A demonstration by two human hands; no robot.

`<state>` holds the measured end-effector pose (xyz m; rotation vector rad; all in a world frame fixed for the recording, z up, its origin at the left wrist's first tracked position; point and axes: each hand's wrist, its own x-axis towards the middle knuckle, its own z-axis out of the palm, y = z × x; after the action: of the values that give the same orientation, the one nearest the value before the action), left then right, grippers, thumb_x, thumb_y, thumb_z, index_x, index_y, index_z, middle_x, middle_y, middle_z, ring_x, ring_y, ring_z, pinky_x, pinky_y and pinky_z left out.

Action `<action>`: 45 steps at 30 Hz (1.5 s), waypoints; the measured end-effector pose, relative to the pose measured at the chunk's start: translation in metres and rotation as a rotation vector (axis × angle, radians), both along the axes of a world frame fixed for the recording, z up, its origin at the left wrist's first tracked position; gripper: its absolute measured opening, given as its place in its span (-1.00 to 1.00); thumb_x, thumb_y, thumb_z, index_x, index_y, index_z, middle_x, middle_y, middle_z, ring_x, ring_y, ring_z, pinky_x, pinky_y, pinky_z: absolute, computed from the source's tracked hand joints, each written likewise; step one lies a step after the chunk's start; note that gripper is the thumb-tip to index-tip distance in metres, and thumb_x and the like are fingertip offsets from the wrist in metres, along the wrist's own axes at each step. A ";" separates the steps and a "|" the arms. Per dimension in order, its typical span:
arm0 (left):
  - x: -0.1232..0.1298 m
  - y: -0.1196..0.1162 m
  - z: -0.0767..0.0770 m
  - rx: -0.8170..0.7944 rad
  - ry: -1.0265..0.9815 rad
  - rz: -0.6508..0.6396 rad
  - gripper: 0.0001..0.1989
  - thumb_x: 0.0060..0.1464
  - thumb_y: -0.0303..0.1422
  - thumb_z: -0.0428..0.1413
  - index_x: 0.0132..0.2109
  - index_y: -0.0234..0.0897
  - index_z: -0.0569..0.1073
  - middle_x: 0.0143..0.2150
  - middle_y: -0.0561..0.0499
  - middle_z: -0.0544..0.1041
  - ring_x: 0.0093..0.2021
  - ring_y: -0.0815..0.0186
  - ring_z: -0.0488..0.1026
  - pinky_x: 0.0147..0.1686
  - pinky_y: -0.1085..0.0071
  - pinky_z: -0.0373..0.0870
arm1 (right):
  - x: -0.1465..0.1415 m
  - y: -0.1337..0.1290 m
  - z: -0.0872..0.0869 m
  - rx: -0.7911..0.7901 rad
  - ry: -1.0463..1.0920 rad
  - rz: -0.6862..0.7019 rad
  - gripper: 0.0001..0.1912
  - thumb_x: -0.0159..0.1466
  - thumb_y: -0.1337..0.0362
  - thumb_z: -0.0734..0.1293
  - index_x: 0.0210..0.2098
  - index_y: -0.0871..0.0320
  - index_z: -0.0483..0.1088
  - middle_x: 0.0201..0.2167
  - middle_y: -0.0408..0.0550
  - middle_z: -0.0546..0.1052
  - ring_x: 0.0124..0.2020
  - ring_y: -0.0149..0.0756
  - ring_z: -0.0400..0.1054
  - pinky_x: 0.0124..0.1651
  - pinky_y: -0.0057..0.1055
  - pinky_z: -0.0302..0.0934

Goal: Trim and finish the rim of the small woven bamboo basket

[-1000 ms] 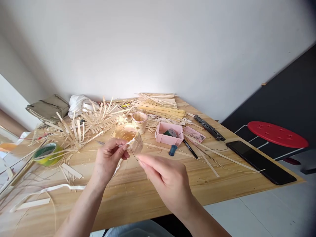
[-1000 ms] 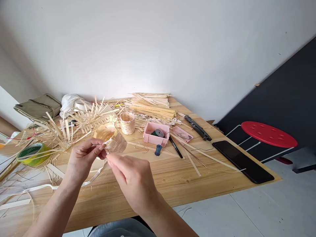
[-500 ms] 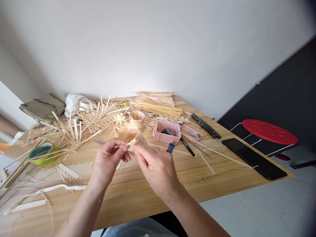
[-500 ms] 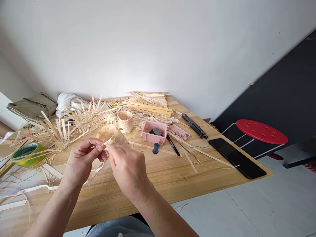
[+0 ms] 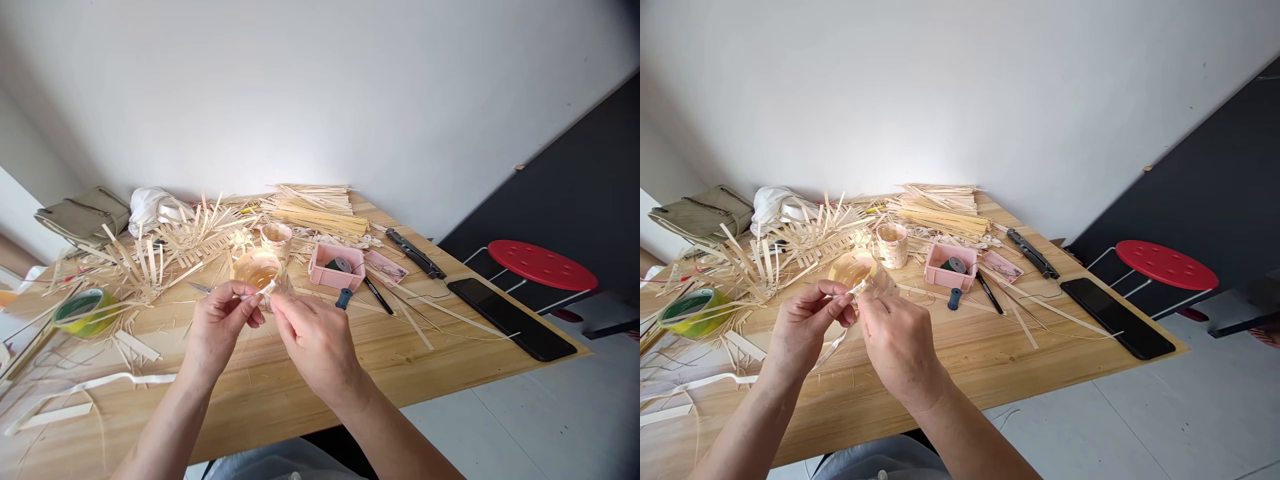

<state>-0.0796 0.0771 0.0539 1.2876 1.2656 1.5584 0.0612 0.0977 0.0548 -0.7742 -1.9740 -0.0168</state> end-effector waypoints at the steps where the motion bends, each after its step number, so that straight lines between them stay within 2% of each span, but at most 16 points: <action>1: 0.000 0.000 0.000 0.002 0.004 0.003 -0.84 -0.07 -0.30 0.21 -0.39 -0.32 0.45 -0.65 0.09 0.45 -0.61 0.43 0.39 -0.57 0.53 0.37 | 0.000 0.000 0.000 0.005 -0.001 -0.001 -0.69 0.31 0.45 0.12 -0.51 0.21 0.35 -0.66 -0.18 0.37 -0.61 -0.48 0.23 -0.50 -0.50 0.00; 13: 0.002 -0.002 0.003 0.059 0.135 0.045 -0.89 -0.03 -0.36 0.17 -0.40 -0.33 0.44 -0.64 0.09 0.45 -0.62 0.43 0.40 -0.59 0.54 0.39 | 0.000 0.000 0.000 0.043 -0.004 0.005 -0.69 0.29 0.47 0.11 -0.52 0.23 0.35 -0.69 -0.16 0.35 -0.63 -0.45 0.21 -0.51 -0.47 -0.02; 16: 0.002 -0.003 0.003 0.144 0.345 0.124 -0.94 0.01 -0.42 0.12 -0.40 -0.31 0.44 -0.60 0.10 0.45 -0.61 0.44 0.41 -0.58 0.55 0.38 | 0.000 0.000 -0.001 0.037 0.006 0.006 -0.71 0.28 0.48 0.12 -0.50 0.24 0.36 -0.67 -0.14 0.38 -0.62 -0.43 0.25 -0.50 -0.46 -0.01; 19: 0.004 -0.005 0.002 0.324 0.661 0.230 -0.94 0.05 -0.48 0.08 -0.37 -0.29 0.43 -0.54 0.10 0.47 -0.57 0.46 0.43 -0.55 0.57 0.37 | 0.001 -0.001 -0.003 -0.017 0.048 0.007 -0.72 0.26 0.49 0.12 -0.51 0.22 0.35 -0.66 -0.15 0.40 -0.62 -0.44 0.25 -0.51 -0.48 -0.01; 22: 0.006 -0.006 0.000 0.526 0.915 0.320 -0.92 0.09 -0.50 0.06 -0.32 -0.28 0.43 -0.47 0.07 0.51 -0.49 0.46 0.46 -0.49 0.60 0.36 | 0.002 -0.002 -0.007 -0.166 0.146 0.038 -0.76 0.24 0.46 0.14 -0.51 0.19 0.32 -0.67 -0.20 0.38 -0.65 -0.48 0.21 -0.52 -0.53 0.01; 25: 0.009 -0.007 0.000 0.619 1.036 0.359 -0.92 0.12 -0.50 0.04 -0.30 -0.30 0.42 -0.43 0.06 0.53 -0.46 0.48 0.46 -0.47 0.64 0.34 | 0.003 -0.004 -0.012 -0.326 0.250 0.093 -0.79 0.24 0.42 0.16 -0.51 0.17 0.28 -0.68 -0.24 0.33 -0.65 -0.49 0.19 -0.53 -0.56 0.04; 30: 0.014 -0.007 -0.003 0.656 1.128 0.389 -0.92 0.14 -0.49 0.02 -0.28 -0.30 0.40 -0.44 0.06 0.52 -0.47 0.47 0.46 -0.47 0.64 0.32 | 0.003 -0.006 -0.019 -0.379 0.325 0.132 -0.79 0.25 0.41 0.16 -0.51 0.17 0.25 -0.66 -0.23 0.31 -0.62 -0.49 0.18 -0.52 -0.57 0.04; 37: 0.013 -0.006 -0.008 0.688 1.147 0.317 -0.89 0.14 -0.55 0.01 -0.24 -0.31 0.39 -0.42 0.04 0.50 -0.44 0.48 0.45 -0.43 0.65 0.31 | 0.003 -0.004 -0.020 -0.408 0.343 0.152 -0.79 0.27 0.38 0.15 -0.49 0.18 0.27 -0.66 -0.22 0.32 -0.61 -0.48 0.20 -0.50 -0.56 0.07; 42: 0.005 -0.002 -0.010 0.718 1.213 0.338 -0.87 0.13 -0.56 0.01 -0.21 -0.29 0.39 -0.38 0.03 0.52 -0.42 0.46 0.46 -0.41 0.62 0.32 | 0.004 -0.004 -0.021 -0.553 0.366 0.201 -0.88 0.27 0.34 0.19 -0.34 0.19 0.35 -0.54 -0.15 0.46 -0.54 -0.44 0.32 -0.43 -0.54 0.17; 45: 0.002 0.000 -0.011 0.729 1.236 0.361 -0.87 0.13 -0.57 0.01 -0.22 -0.30 0.39 -0.38 0.03 0.52 -0.43 0.46 0.45 -0.43 0.61 0.31 | 0.006 -0.004 -0.022 -0.636 0.360 0.208 -0.90 0.22 0.34 0.21 -0.37 0.18 0.36 -0.52 -0.14 0.48 -0.56 -0.43 0.31 -0.47 -0.53 0.16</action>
<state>-0.0780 0.0771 0.0433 2.8922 1.7372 1.4973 0.0668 0.0937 0.0329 -0.8862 -1.7010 0.8506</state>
